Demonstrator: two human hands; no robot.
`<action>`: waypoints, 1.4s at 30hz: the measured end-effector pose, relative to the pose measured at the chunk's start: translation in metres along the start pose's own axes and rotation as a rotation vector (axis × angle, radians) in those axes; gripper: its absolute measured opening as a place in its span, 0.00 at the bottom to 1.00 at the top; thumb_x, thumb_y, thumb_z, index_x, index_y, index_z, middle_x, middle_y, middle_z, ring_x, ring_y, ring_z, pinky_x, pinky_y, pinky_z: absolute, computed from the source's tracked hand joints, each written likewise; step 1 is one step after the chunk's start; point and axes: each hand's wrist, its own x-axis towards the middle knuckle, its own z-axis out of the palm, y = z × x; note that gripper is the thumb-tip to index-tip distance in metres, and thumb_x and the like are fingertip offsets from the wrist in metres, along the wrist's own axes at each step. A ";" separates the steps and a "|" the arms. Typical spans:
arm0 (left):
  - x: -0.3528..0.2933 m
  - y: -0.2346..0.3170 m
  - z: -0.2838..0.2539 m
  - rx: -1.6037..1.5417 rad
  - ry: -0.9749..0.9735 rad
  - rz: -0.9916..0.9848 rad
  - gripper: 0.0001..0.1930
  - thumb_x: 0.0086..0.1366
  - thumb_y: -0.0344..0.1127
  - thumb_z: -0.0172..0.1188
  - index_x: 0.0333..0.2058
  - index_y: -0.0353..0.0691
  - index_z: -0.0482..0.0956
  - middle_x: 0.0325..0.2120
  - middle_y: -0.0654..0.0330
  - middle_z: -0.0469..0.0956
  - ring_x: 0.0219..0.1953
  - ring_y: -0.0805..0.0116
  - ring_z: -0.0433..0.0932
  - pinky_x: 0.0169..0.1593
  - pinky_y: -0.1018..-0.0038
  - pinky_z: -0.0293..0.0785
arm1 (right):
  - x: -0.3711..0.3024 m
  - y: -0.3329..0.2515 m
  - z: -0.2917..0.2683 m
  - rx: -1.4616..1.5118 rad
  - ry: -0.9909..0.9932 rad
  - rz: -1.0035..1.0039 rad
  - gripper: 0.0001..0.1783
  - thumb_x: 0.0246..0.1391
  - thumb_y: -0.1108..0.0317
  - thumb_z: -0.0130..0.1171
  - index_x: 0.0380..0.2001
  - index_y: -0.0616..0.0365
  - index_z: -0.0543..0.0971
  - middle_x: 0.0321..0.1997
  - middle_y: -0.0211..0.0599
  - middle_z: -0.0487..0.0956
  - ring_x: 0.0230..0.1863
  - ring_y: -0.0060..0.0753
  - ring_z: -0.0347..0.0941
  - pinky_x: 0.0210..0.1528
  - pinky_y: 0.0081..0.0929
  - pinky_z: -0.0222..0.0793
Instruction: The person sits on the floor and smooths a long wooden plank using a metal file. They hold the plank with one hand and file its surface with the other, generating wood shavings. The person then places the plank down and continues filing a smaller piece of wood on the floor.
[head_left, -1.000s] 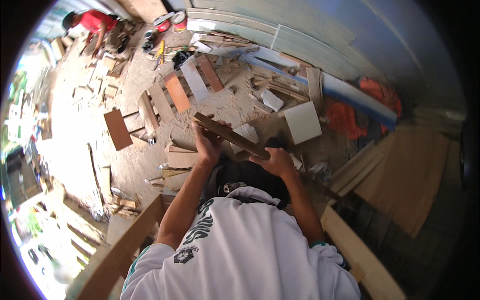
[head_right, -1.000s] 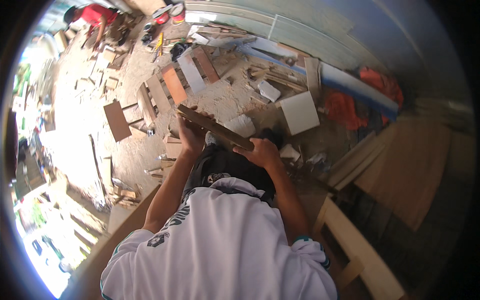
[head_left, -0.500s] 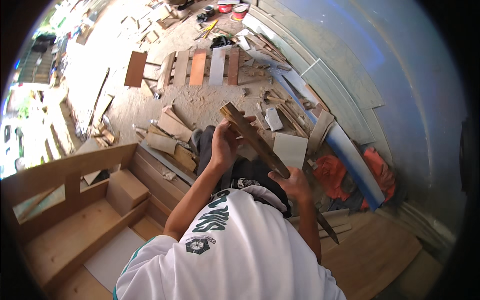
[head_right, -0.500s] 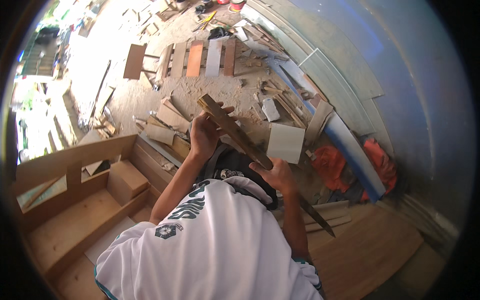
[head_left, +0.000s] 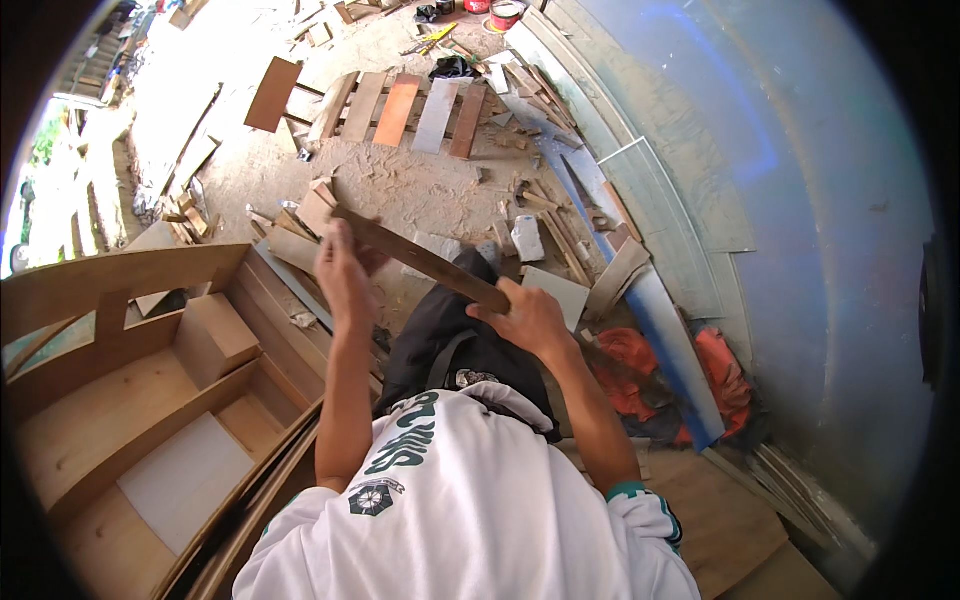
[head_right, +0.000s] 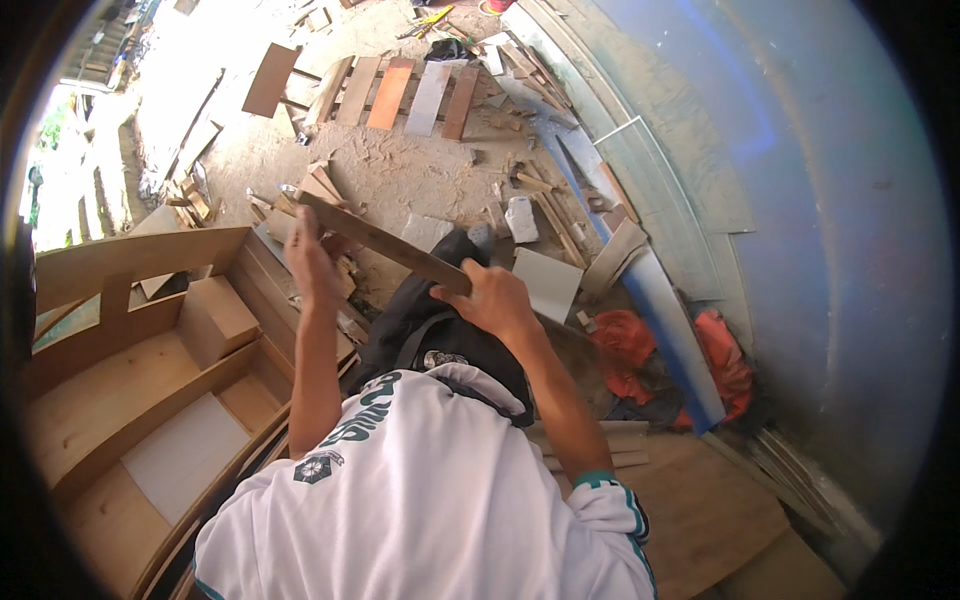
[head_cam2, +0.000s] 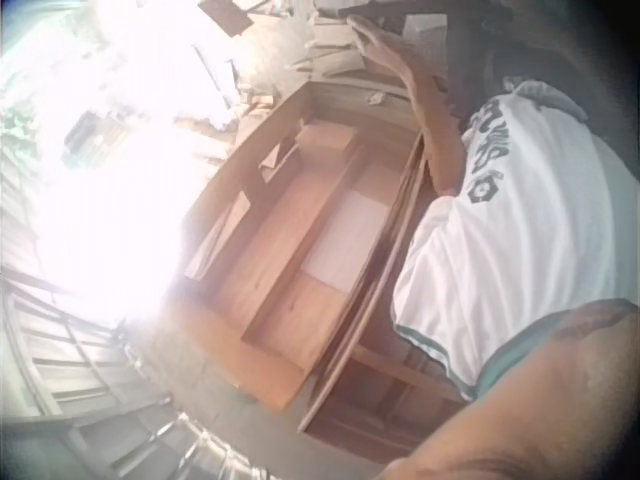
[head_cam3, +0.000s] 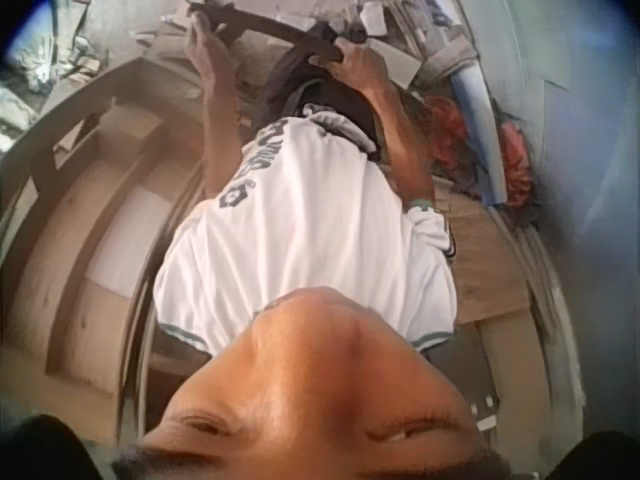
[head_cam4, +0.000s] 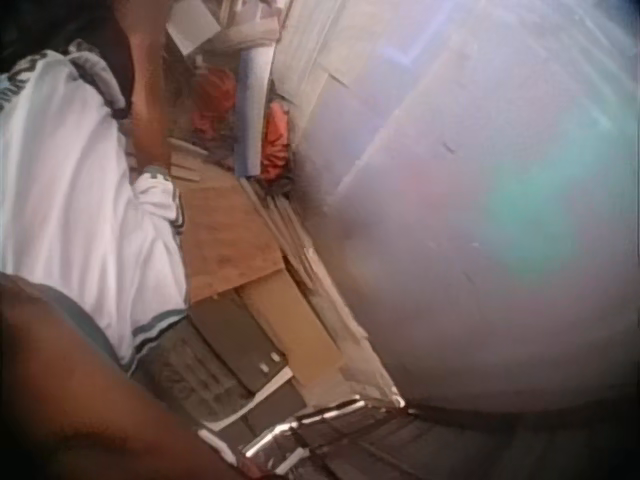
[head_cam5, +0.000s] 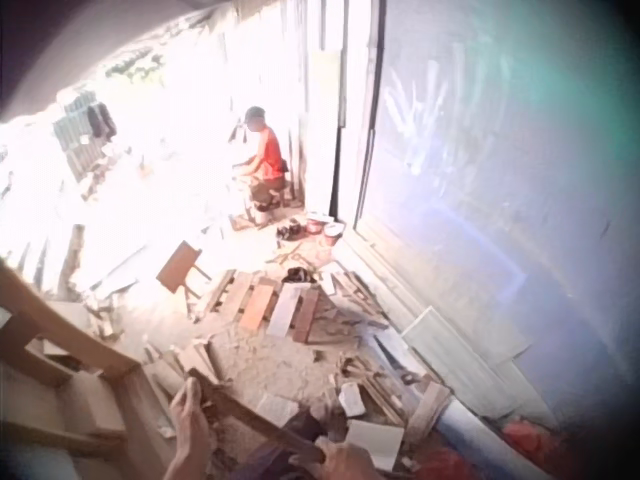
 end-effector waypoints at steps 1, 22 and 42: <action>0.013 0.003 -0.006 -0.032 0.070 0.067 0.18 0.73 0.46 0.48 0.44 0.36 0.76 0.36 0.50 0.83 0.30 0.67 0.83 0.30 0.73 0.82 | 0.014 -0.002 -0.005 -0.046 0.027 -0.064 0.38 0.46 0.27 0.57 0.32 0.56 0.77 0.24 0.48 0.80 0.33 0.56 0.79 0.36 0.45 0.74; 0.060 0.017 -0.242 -0.379 1.315 0.275 0.32 0.73 0.57 0.37 0.49 0.31 0.75 0.39 0.51 0.82 0.39 0.58 0.82 0.36 0.70 0.80 | 0.246 -0.021 -0.008 -0.276 0.176 -0.847 0.12 0.53 0.74 0.53 0.41 0.53 0.79 0.40 0.38 0.79 0.46 0.40 0.74 0.55 0.43 0.60; 0.024 0.031 -0.068 -0.883 1.391 0.578 0.28 0.73 0.62 0.34 0.32 0.42 0.69 0.29 0.62 0.74 0.24 0.71 0.67 0.29 0.73 0.66 | 0.290 -0.036 0.019 -0.092 -0.367 -0.934 0.20 0.47 0.57 0.68 0.44 0.47 0.80 0.46 0.33 0.81 0.54 0.39 0.71 0.57 0.42 0.57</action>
